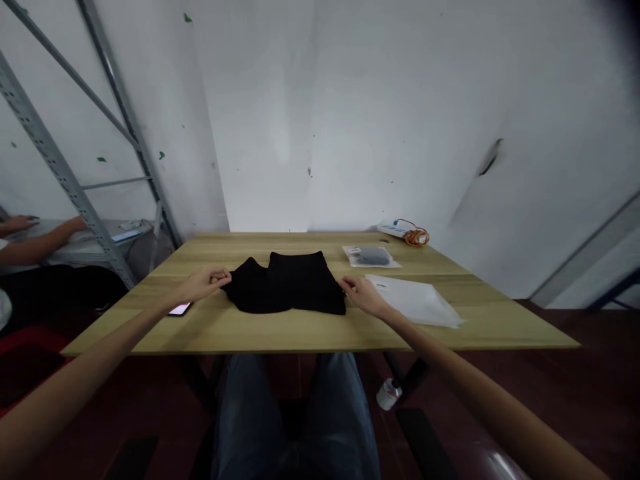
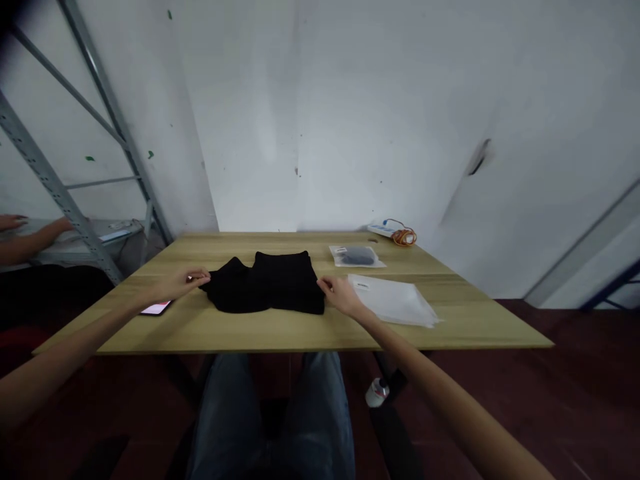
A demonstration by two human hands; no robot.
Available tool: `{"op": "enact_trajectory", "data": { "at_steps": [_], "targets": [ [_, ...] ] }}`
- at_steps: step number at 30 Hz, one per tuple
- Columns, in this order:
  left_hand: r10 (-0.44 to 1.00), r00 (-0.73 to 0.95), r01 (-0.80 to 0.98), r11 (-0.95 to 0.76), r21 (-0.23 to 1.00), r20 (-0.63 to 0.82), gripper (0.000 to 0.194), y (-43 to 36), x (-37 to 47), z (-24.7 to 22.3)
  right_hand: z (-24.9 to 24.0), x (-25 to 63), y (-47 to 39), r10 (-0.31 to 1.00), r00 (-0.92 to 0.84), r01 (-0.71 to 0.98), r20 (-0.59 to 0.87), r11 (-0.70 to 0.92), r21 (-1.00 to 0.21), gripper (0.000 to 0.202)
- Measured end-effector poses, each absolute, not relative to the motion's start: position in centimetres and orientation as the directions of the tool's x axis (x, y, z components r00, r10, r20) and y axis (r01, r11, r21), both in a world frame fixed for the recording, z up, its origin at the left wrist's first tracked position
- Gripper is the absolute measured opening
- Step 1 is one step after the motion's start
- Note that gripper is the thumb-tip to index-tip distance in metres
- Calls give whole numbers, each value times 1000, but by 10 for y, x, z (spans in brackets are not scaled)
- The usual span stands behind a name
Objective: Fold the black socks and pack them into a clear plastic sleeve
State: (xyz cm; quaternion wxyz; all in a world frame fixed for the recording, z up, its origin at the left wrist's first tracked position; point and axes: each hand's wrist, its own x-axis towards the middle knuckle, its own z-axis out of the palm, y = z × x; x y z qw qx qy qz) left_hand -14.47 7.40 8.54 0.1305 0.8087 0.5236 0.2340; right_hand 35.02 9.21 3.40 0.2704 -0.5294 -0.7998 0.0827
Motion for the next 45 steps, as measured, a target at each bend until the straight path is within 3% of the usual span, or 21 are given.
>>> {"op": "enact_trajectory", "data": {
  "at_steps": [4,9,13,17,19,22,25,28,32,38,41,45],
  "targets": [
    [925,350,767,-375,521,149,50,98,-143,85,39,340,121,949,-197,891,246,278,-359,43],
    [921,357,810,-388,440,155,50,113,-145,61,37,326,132,984,-106,941,140,145,-307,33],
    [931,263,863,-345,369,253,50,107,-144,50,47,318,123,971,-11,950,239,85,-302,26],
    [975,-30,953,-39,301,221,65,103,-131,51,65,279,106,861,-69,910,503,261,-322,43],
    [974,-137,955,82,286,178,70,105,-123,50,68,244,95,830,-197,860,521,402,-315,54],
    [960,-218,952,169,256,175,66,110,-113,47,60,185,83,792,-384,775,474,556,-300,67],
    [946,-217,963,167,213,240,55,113,-111,44,42,141,82,779,-498,740,382,611,-282,86],
    [950,-188,974,148,171,248,48,113,-111,42,23,123,91,819,-504,763,272,571,-304,106],
    [964,-172,980,147,133,204,48,110,-110,38,8,122,99,844,-480,773,239,536,-341,112],
    [934,-176,958,90,274,311,32,114,-109,39,9,125,100,847,-488,771,212,532,-351,114],
    [915,-172,897,-8,442,366,22,125,-106,55,10,124,100,844,-495,772,207,536,-341,114],
    [951,-169,734,-53,677,257,18,145,-89,86,11,122,101,851,-481,778,209,525,-345,113]
  ]
}}
